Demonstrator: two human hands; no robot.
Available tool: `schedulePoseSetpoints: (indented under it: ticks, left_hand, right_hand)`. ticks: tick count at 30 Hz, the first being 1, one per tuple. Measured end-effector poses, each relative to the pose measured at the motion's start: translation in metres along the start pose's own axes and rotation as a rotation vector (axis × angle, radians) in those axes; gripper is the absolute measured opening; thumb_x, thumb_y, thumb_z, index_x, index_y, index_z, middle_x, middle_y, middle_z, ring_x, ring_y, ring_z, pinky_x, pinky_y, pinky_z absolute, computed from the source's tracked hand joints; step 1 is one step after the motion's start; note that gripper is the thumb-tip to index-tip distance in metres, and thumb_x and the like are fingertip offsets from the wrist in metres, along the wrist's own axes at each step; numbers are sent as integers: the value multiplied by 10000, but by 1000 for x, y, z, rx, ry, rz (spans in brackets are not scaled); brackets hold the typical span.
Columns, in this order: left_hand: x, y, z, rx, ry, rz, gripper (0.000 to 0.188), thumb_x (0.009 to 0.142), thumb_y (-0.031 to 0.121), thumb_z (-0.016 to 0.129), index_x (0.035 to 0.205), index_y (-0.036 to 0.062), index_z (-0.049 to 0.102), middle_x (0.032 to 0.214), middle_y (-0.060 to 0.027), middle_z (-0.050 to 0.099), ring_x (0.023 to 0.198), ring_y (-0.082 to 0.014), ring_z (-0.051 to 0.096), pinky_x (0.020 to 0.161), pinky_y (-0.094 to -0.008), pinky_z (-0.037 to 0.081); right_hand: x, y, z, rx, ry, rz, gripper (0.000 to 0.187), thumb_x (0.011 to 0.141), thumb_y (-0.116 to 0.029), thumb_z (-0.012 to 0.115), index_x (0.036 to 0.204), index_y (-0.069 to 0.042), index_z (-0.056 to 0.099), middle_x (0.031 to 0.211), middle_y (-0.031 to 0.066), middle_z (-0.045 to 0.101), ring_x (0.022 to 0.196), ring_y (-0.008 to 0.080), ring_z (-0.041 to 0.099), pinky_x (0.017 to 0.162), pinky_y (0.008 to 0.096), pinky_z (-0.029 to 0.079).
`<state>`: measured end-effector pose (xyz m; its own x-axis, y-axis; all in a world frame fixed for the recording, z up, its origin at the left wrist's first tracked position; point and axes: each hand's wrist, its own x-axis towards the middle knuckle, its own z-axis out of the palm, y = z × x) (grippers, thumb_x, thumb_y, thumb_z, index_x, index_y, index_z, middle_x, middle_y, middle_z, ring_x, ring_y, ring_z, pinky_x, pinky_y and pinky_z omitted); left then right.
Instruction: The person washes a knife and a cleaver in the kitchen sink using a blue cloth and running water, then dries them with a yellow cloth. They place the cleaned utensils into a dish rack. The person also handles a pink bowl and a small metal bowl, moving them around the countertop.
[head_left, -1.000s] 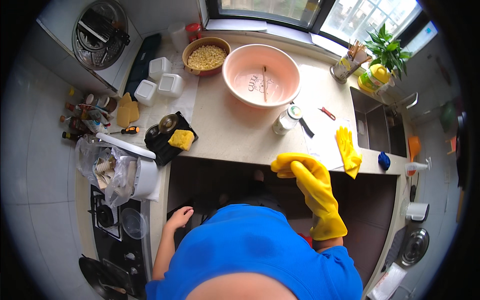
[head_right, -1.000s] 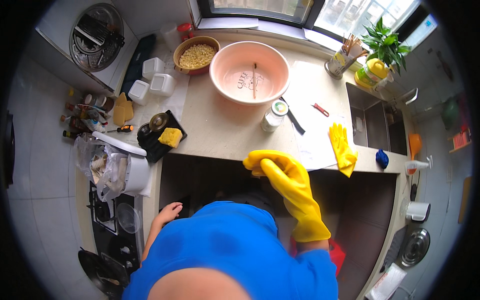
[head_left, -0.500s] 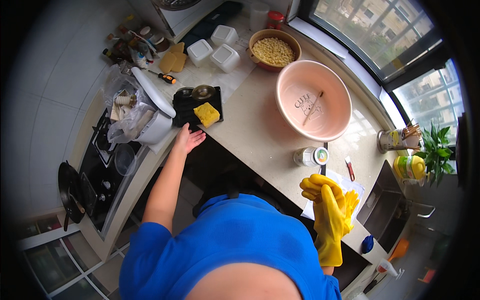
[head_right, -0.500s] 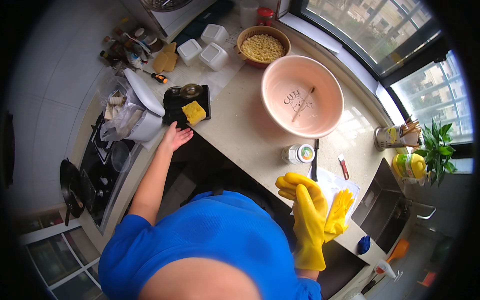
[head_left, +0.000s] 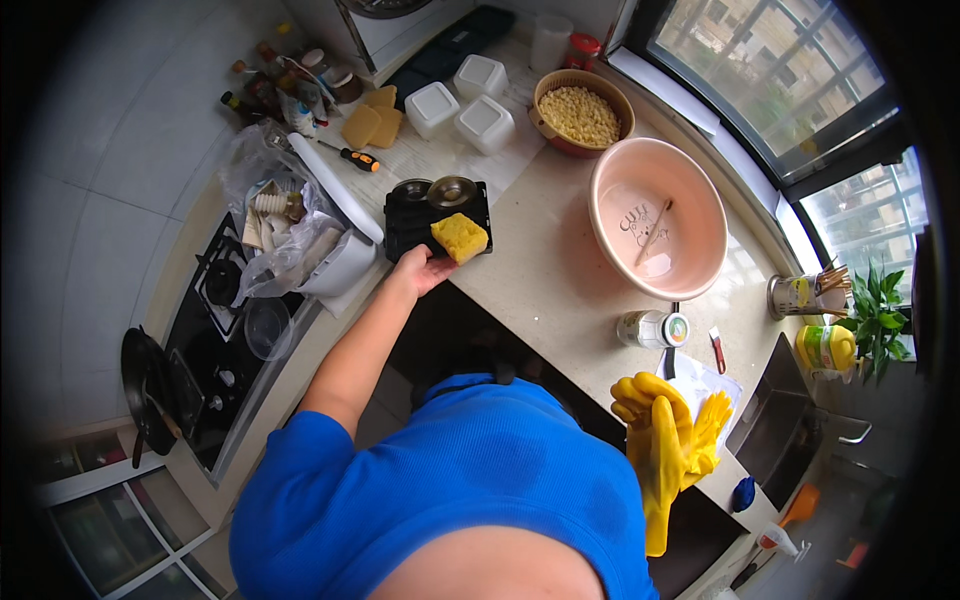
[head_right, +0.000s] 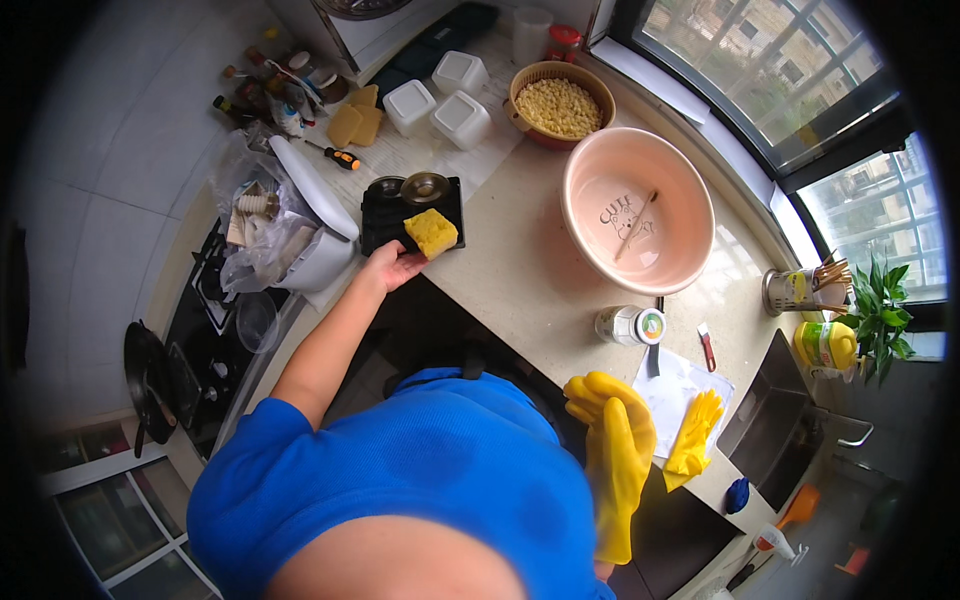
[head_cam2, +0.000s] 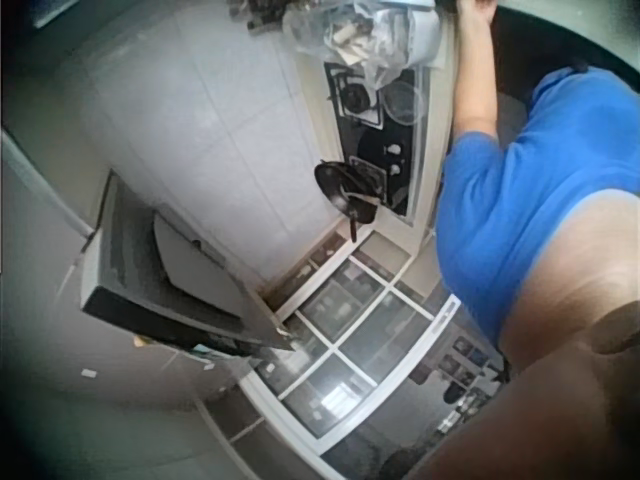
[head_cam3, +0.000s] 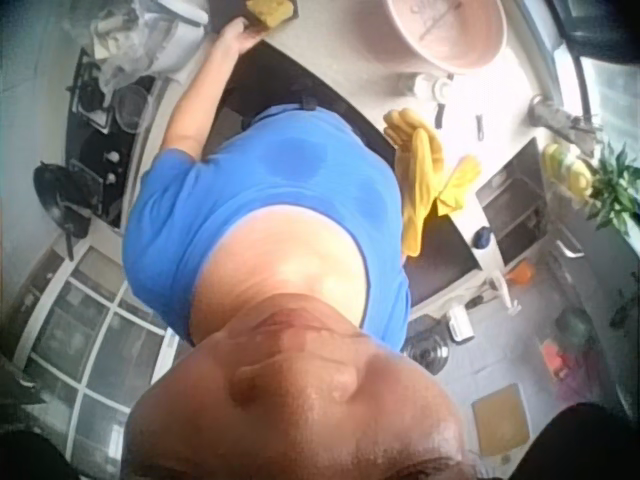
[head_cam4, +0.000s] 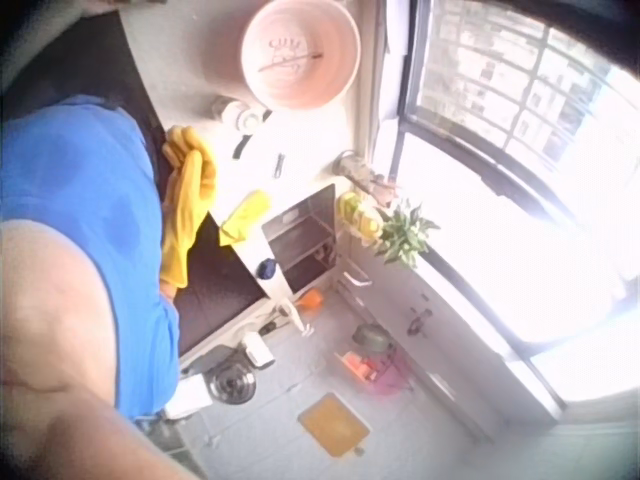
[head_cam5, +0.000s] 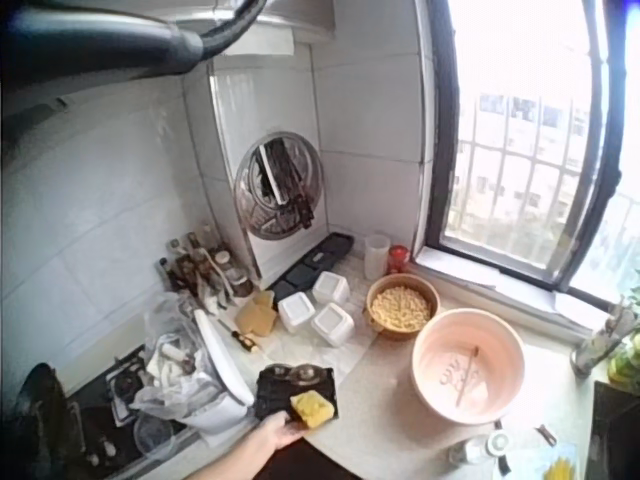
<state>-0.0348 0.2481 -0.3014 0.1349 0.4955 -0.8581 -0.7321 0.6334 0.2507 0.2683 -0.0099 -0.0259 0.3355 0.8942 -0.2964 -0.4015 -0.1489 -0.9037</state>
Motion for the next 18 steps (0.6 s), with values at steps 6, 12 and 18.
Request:
schedulePoseSetpoints:
  ticks: [6, 12, 18]
  left_hand:
    - [-29, -25, 18, 85, 62, -39, 391, 912, 113, 387, 1232, -86, 285, 1248, -341, 417, 1149, -467, 475, 973, -579, 416]
    - [-17, -25, 3, 157, 121, 93, 271, 877, 101, 453, 1091, -60, 409, 1052, -283, 514, 953, -401, 577, 860, -502, 496]
    - [-27, -26, -7, 117, 18, 239, 196, 836, 78, 531, 983, -38, 472, 883, -191, 553, 801, -322, 610, 737, -413, 537]
  right_hand:
    - [1, 9, 15, 19, -37, 30, 343, 958, -208, 484, 1156, 67, 541, 1077, 213, 623, 983, 268, 619, 893, 347, 466]
    - [-1, 13, 23, 33, -10, 40, 344, 959, -200, 480, 1163, 71, 537, 1083, 217, 620, 988, 267, 618, 901, 345, 463]
    - [1, 20, 30, 22, 19, 37, 329, 956, -209, 496, 1154, 47, 551, 1054, 211, 633, 951, 270, 638, 844, 343, 503]
